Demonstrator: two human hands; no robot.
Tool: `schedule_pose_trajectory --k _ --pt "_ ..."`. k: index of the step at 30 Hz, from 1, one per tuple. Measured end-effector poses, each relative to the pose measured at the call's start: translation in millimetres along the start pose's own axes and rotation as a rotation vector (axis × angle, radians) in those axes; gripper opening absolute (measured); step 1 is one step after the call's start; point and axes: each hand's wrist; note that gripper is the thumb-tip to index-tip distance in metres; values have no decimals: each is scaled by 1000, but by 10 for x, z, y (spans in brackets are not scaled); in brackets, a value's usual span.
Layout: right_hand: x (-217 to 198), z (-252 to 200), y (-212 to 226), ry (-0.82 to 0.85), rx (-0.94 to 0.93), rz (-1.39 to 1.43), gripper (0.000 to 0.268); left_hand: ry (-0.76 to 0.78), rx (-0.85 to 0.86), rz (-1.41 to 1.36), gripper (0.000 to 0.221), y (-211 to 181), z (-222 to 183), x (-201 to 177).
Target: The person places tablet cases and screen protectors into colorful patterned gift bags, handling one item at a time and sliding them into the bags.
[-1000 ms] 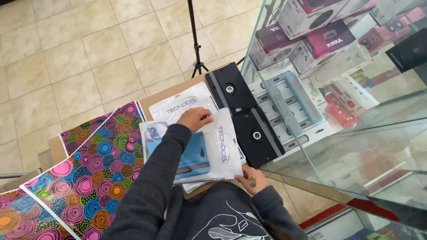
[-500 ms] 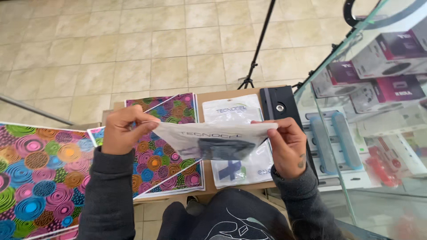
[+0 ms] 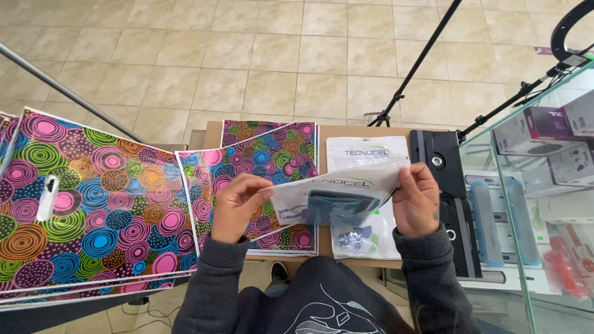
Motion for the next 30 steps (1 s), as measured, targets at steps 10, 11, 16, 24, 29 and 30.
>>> schedule_pose_trajectory --k 10,11,16,24,29,30 --pt "1530 -437 911 203 -877 -1251 67 104 126 198 12 -369 118 151" --pt "1775 -503 950 392 -795 -1298 59 110 148 221 12 -477 132 192" --pt "2151 -582 786 681 -704 -1492 20 89 165 285 8 -643 57 268" --pt "2213 -529 722 706 -675 -1486 15 140 95 180 21 -746 40 280" --pt "2219 -496 703 749 -629 -1401 17 96 126 229 10 -758 17 261" --pt "2209 -494 678 749 -628 -1401 17 96 126 229 10 -744 21 258"
Point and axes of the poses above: each hand's wrist, its own z-axis towards the middle knuckle, its own x-axis out of the palm, y = z × x, and after that the axes turned 4 degrees about y, right-handed
